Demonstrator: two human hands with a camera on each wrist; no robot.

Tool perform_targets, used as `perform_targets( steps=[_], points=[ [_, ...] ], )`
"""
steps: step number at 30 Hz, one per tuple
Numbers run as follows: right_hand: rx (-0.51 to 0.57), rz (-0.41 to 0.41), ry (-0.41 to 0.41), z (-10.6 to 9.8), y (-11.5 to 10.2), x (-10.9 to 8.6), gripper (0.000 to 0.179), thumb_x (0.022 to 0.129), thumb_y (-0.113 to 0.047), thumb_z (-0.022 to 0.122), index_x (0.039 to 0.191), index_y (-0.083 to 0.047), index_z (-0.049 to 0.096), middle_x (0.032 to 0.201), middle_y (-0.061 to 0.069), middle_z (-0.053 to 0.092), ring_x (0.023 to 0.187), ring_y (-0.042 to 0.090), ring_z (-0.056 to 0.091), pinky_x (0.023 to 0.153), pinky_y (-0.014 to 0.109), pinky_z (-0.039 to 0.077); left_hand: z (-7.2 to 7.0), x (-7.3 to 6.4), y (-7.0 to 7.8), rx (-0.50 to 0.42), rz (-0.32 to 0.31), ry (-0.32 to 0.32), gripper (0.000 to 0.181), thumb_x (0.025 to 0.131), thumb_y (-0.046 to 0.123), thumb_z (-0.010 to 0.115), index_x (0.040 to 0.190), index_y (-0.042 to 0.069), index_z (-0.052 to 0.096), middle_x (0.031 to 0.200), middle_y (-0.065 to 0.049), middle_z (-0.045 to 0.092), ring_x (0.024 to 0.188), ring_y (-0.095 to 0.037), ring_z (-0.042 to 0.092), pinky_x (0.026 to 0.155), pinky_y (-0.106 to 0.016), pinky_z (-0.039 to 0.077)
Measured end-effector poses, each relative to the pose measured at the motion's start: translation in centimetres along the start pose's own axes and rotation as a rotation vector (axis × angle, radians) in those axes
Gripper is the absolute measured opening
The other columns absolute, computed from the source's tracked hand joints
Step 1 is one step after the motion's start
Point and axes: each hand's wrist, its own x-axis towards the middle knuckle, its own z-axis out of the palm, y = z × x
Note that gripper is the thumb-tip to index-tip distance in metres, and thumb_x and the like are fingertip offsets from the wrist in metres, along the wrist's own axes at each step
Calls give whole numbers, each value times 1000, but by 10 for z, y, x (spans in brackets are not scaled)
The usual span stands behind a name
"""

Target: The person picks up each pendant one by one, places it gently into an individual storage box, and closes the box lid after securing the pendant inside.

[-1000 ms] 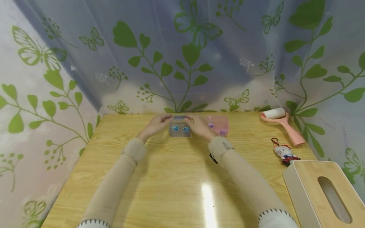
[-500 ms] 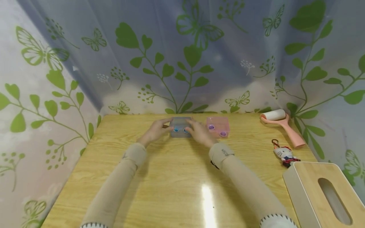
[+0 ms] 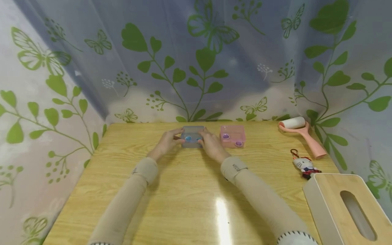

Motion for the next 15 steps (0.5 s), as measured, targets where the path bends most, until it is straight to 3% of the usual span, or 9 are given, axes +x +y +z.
perform_targets(
  steps=[3,6,11,15],
  points=[
    [-25,-4,18,0,-1,-1,51,105,-21,65,152,-6,53,163,33,37,129,50,63,124,72,29,0,1,2,27,3,7,60,100,13,71,156,7,50,170,-14,37,125,-35,69,99,-40,63],
    [-17,0,23,0,-1,-2,53,104,-20,66,152,-5,52,163,33,36,142,50,52,124,76,21,1,3,3,59,18,8,59,100,13,70,156,5,49,169,-16,39,124,-36,70,101,-40,62],
    [52,-7,-9,-1,4,-5,63,105,-19,66,160,-5,40,167,30,33,152,49,40,127,72,22,5,-1,2,50,12,10,63,103,19,68,159,6,42,170,-19,35,131,-39,64,108,-46,58],
    [169,5,-25,-10,6,-13,69,108,-23,61,166,-7,27,171,24,30,158,45,31,129,65,27,4,-9,7,116,40,63,65,105,29,65,162,12,38,173,-19,26,150,-44,44,121,-60,44]
  ],
)
